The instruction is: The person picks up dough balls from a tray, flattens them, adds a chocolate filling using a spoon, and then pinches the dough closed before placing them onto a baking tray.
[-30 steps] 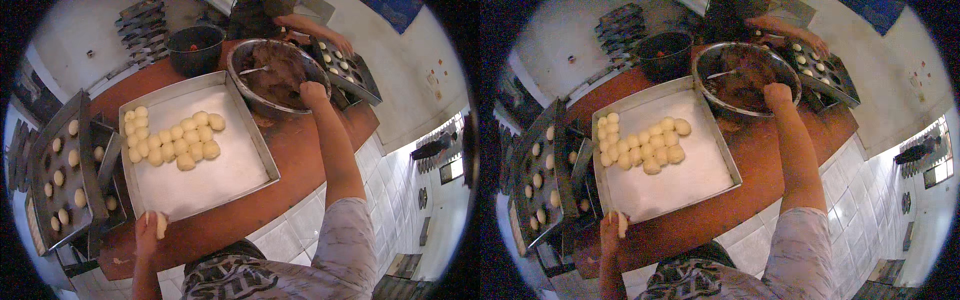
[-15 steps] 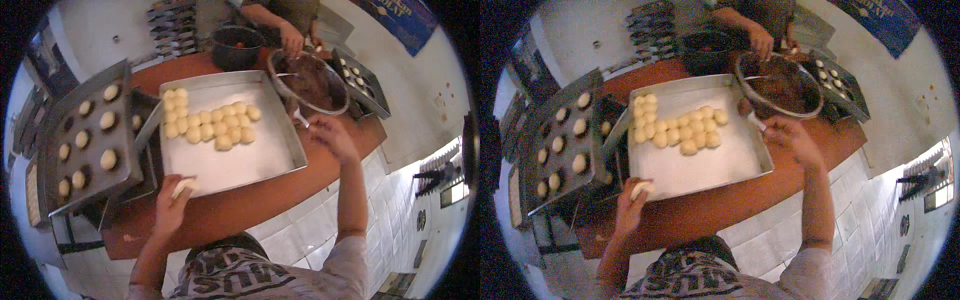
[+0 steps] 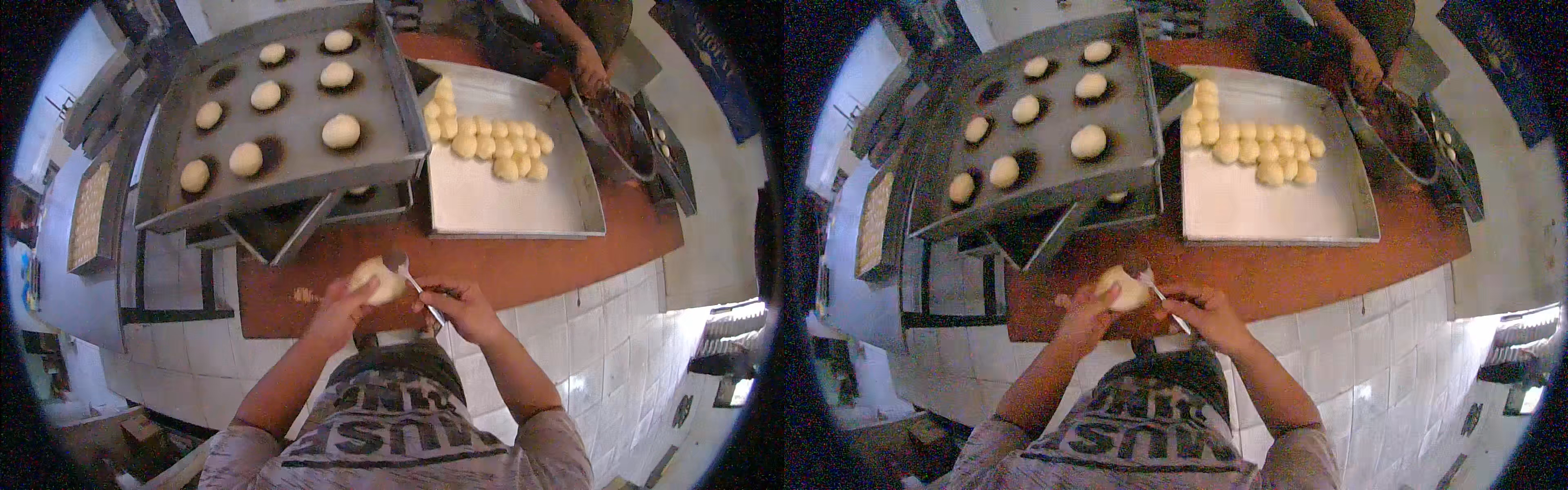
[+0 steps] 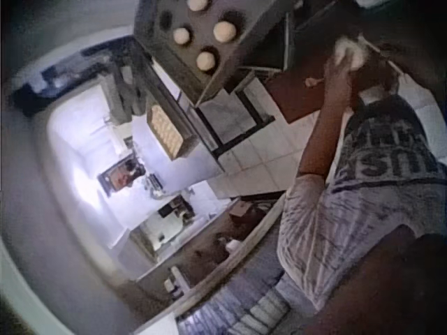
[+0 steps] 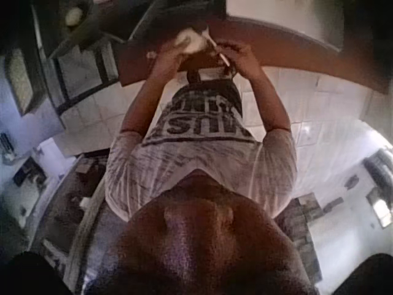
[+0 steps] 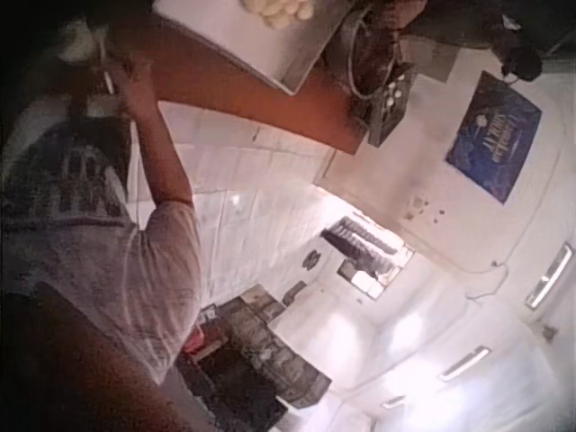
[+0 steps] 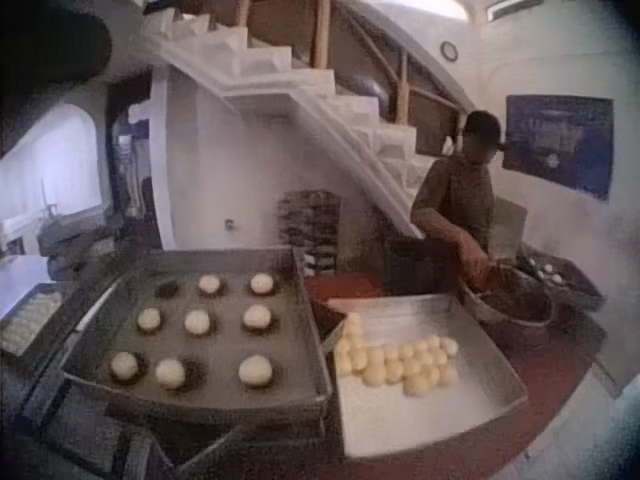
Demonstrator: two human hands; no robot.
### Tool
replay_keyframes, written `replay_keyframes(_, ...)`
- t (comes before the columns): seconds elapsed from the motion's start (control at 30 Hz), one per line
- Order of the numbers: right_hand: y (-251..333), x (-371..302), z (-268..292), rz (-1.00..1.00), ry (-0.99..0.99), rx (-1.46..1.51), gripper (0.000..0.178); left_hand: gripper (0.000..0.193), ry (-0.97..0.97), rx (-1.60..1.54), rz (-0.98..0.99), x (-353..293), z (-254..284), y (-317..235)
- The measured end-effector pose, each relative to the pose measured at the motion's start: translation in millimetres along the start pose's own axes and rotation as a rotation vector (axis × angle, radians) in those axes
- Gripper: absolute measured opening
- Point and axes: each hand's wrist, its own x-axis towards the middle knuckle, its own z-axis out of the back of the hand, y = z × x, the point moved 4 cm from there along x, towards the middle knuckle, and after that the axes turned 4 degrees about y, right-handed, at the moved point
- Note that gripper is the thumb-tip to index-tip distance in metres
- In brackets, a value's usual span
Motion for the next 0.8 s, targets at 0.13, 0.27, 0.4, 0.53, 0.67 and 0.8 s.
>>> replay_keyframes(0.13,2,-4,-21,0.082,0.001,-0.142,0.024,0.034,-0.092,0.098,-0.231,-7,13,-14)
replay_keyframes(0.27,-2,-8,-25,0.502,-0.303,-0.994,0.033,0.037,-0.162,-0.055,-0.266,-6,-13,7)
replay_keyframes(0.4,-24,-17,-5,0.735,-0.353,-1.215,0.045,0.043,0.161,-0.490,-0.276,3,-22,-3)
replay_keyframes(0.53,-30,-41,42,0.425,-0.273,-1.375,0.042,0.050,0.099,-0.389,-0.377,9,-9,1)
replay_keyframes(0.67,10,-47,64,0.343,-0.432,-1.318,0.047,0.059,0.095,-0.326,-0.219,-5,-56,11)
replay_keyframes(0.8,70,-55,19,0.675,-0.289,-1.083,0.056,0.064,0.218,0.301,-0.339,-30,-102,17)
